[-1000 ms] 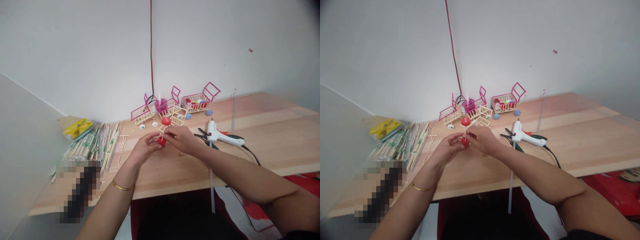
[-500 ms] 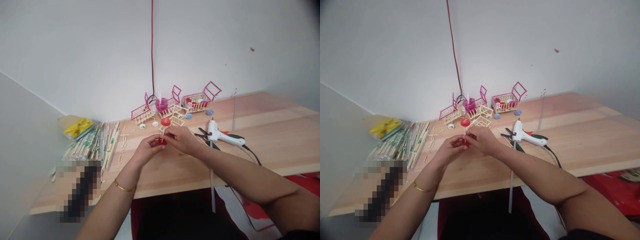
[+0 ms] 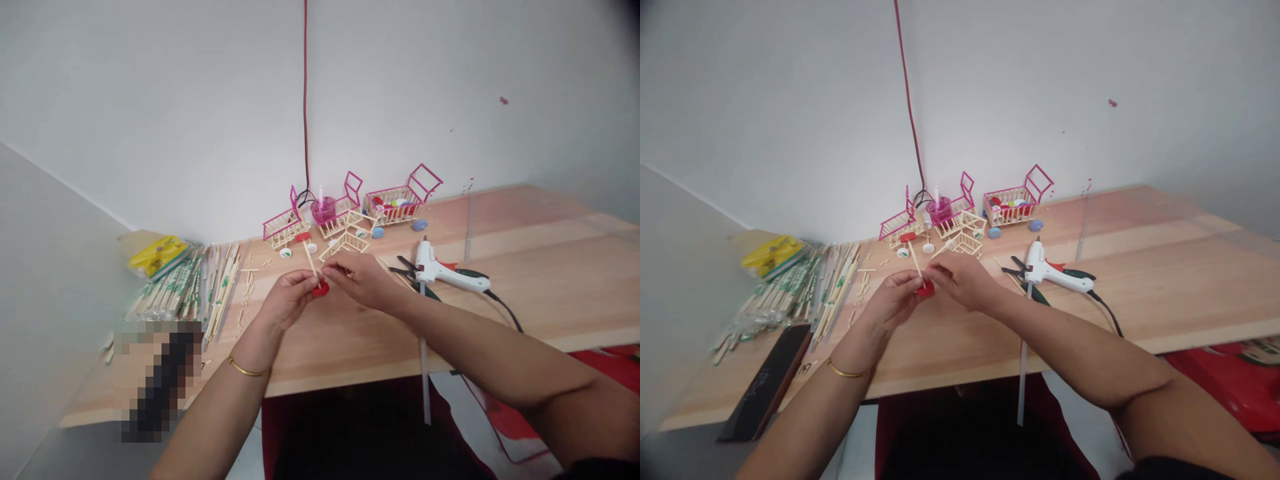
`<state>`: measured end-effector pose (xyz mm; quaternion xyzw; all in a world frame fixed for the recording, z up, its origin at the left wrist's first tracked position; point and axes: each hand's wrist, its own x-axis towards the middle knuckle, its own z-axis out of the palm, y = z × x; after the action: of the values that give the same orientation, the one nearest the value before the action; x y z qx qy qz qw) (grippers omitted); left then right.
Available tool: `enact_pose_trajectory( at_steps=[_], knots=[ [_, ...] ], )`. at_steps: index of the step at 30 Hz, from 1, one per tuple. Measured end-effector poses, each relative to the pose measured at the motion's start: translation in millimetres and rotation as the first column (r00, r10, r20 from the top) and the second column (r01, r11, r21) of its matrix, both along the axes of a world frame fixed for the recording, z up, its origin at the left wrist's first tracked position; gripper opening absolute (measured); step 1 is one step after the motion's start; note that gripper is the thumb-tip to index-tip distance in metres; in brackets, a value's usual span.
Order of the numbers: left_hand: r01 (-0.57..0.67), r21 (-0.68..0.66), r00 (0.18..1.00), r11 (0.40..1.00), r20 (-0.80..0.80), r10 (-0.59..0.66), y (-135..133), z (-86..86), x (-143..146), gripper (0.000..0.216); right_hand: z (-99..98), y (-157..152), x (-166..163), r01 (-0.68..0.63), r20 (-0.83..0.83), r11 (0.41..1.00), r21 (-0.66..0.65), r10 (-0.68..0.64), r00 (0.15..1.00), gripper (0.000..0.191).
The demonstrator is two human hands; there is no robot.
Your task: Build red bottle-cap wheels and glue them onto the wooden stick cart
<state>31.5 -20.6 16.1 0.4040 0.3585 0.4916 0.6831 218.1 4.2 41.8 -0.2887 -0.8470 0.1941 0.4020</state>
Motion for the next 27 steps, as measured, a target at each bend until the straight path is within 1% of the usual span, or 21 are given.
enact_pose_trajectory(
  at_steps=[4, 7, 12, 18, 21, 24, 27],
  knots=[
    [-0.013, -0.072, 0.996, 0.997, 0.092, 0.02, 1.2, 3.4, -1.9, 0.019, 1.6, -0.3, 0.0, -0.022, -0.06, 1.0, -0.016, 0.021, 0.998, 0.018],
    [-0.006, -0.083, 0.992, 0.997, 0.127, 0.017, 1.0, 6.3, -1.8, 0.021, 1.1, 0.0, -0.4, -0.044, -0.072, 0.999, -0.018, 0.043, 0.997, 0.015],
    [0.007, -0.105, 0.988, 0.994, 0.154, 0.009, 0.7, 10.0, -2.2, 0.017, 1.2, -0.6, -1.0, -0.05, -0.117, 0.999, -0.019, 0.047, 0.992, 0.015],
    [-0.02, -0.159, 0.973, 0.987, 0.226, 0.056, 3.2, 7.6, -5.5, 0.016, 5.8, -3.8, 2.0, 0.035, -0.237, 0.999, 0.001, -0.033, 0.971, 0.019],
    [-0.019, -0.177, 0.966, 0.984, 0.252, 0.064, 4.4, 5.5, -6.7, 0.014, 4.3, -2.8, 2.6, 0.047, -0.205, 0.999, 0.013, -0.043, 0.978, 0.019],
    [-0.01, -0.153, 0.963, 0.988, 0.266, 0.051, 4.8, 5.2, -6.8, 0.012, 0.7, -1.0, 1.5, -0.006, -0.128, 1.0, 0.014, 0.008, 0.992, 0.016],
    [0.001, -0.11, 0.959, 0.994, 0.281, 0.03, 4.3, 6.5, -6.2, 0.011, -2.0, -0.5, -0.2, -0.042, -0.1, 0.999, -0.004, 0.041, 0.994, 0.013]
  ],
)
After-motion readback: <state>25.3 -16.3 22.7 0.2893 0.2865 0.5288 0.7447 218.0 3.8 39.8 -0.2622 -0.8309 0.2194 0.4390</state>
